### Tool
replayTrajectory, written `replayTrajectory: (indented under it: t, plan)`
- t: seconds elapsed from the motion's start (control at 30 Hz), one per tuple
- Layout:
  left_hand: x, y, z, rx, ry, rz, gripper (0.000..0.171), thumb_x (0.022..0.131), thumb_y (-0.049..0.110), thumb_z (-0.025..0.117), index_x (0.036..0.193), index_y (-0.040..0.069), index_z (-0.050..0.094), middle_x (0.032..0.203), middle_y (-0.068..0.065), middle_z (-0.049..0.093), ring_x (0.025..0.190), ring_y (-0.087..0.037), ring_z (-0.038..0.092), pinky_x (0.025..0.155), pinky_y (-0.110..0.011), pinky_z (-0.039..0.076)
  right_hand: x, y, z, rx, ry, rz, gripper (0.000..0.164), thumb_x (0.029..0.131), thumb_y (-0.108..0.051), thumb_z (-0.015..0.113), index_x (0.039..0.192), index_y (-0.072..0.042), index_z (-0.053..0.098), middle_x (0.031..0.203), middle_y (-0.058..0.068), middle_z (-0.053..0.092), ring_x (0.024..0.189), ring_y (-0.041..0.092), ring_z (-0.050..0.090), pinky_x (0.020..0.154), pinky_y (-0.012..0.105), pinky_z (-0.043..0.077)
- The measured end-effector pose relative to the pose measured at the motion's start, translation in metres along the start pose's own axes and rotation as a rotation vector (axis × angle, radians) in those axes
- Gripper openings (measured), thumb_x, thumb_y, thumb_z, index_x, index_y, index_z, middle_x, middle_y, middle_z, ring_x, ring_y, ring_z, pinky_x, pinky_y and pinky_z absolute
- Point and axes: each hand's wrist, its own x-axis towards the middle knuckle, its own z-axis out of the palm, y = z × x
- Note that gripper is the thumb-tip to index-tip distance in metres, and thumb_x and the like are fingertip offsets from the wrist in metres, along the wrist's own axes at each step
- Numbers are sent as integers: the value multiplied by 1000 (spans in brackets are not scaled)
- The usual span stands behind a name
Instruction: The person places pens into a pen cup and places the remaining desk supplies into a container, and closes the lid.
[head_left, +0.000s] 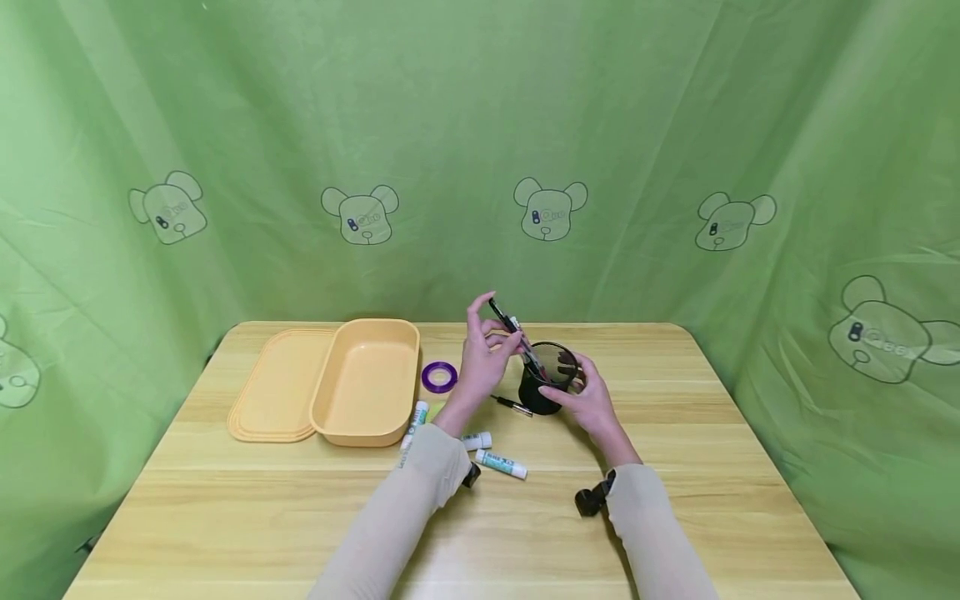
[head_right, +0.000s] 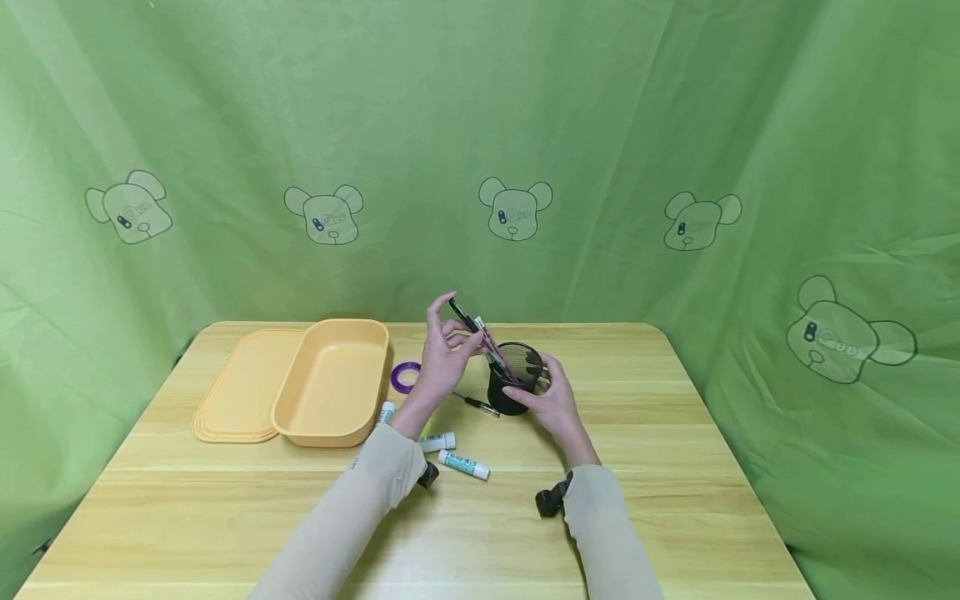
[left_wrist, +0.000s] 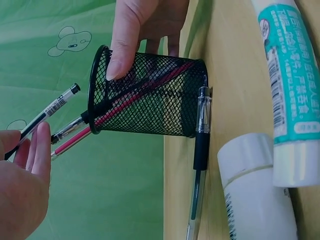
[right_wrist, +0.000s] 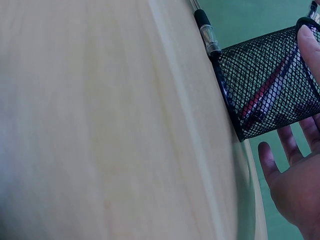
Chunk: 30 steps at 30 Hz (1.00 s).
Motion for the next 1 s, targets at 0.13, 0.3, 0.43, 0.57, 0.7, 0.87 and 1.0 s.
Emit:
replayTrajectory:
  t: [0.13,0.3,0.43,0.57,0.7,0.87,1.0]
  plan:
    - [1,-8,1,22,23,21,82,85,-11,62,144,32,24,109,-28,56,90,-41,64,76,-38,59,0,0,0,-4,5,-15,83,74,-19,84,143,-9,38,144,16,40,132,37,38,112,51,31]
    - [4,-23,2,90,31,28,84,84,-10,64,143,36,26,109,-23,59,92,-39,64,76,-33,59,0,1,0,-2,0,-20,83,74,-20,84,142,-8,38,144,15,40,132,37,39,112,52,30]
    - [5,-33,4,149,28,51,83,84,-6,66,141,39,26,107,-17,62,91,-31,66,76,-28,58,0,0,0,3,-2,-7,82,75,-21,83,142,-9,38,145,15,40,132,38,38,111,53,31]
    - [3,-35,5,182,19,80,82,85,-2,67,141,42,25,106,-12,62,89,-23,66,77,-26,57,0,1,0,-1,4,-2,83,74,-22,84,142,-10,38,145,14,40,133,36,37,111,52,30]
    - [1,-34,5,222,17,100,82,86,-1,67,141,44,25,106,-11,61,92,-21,65,78,-25,57,0,2,0,-4,9,-14,83,74,-22,84,142,-9,38,144,15,40,133,35,37,111,52,30]
    - [-2,-38,5,287,31,136,82,85,0,69,142,43,27,106,-7,61,96,-20,63,78,-23,56,0,1,1,3,4,-13,84,74,-22,84,143,-8,37,144,16,39,133,35,36,112,52,30]
    - [-5,-41,6,312,46,170,82,84,0,70,142,41,29,105,-5,60,96,-16,62,79,-22,56,2,5,0,15,4,-6,85,74,-23,84,143,-10,37,145,15,39,133,37,37,111,52,31]
